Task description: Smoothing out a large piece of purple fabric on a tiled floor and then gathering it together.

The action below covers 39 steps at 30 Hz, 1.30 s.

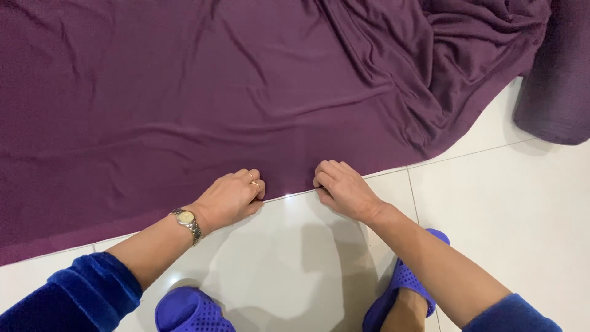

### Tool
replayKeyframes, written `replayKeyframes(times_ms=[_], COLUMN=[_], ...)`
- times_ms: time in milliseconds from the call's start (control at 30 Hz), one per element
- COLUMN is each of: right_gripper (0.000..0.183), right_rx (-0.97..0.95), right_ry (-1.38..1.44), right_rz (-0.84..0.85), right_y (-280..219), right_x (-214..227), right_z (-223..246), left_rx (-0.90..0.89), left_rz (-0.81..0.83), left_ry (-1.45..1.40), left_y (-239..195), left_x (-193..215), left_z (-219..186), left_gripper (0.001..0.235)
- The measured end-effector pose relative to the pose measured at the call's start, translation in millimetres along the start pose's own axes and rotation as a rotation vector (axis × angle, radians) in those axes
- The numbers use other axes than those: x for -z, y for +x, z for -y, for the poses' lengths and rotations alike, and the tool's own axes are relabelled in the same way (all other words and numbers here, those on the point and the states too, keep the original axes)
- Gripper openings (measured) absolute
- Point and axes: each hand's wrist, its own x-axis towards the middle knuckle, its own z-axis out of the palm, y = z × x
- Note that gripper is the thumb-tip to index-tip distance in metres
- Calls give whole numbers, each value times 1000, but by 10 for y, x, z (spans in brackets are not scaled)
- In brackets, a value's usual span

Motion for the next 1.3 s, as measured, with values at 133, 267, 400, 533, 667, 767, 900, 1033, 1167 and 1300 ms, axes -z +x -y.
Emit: replayKeyframes(times_ms=[133, 267, 400, 533, 667, 767, 900, 1033, 1167, 1300], right_gripper=[12, 10, 8, 7, 8, 10, 15, 16, 21, 41], right_rx=[-8, 14, 98, 41, -28, 33, 202, 227, 178, 182], right_ry=[48, 85, 86, 79, 133, 204, 202, 225, 71, -55], right_rz=[-30, -122, -190, -236, -351, -435, -343, -238, 0, 73], right_y=[-22, -47, -43, -84, -26, 105, 345, 546, 657, 587], right_x=[61, 52, 48, 84, 91, 102, 19, -17, 142, 251], right_z=[15, 54, -20, -198, -266, -111, 134, 477, 637, 490], left_rx=[-14, 29, -86, -66, -149, -216, -210, -166, 217, 417], left_rz=[1, -115, -142, -268, -313, -408, -297, -440, -409, -264], left_ry=[-54, 68, 63, 29, -25, -72, -181, -123, 22, 110], left_y=[-95, -59, -80, -290, -671, -1009, -1397, -1626, -1779, -1840], left_x=[243, 197, 110, 47, -295, -619, -806, -879, -684, -355], left_z=[-67, -14, 63, 23, 4, -44, -142, 150, 620, 605], left_gripper=[17, 18, 20, 18, 26, 35, 39, 34, 23, 36])
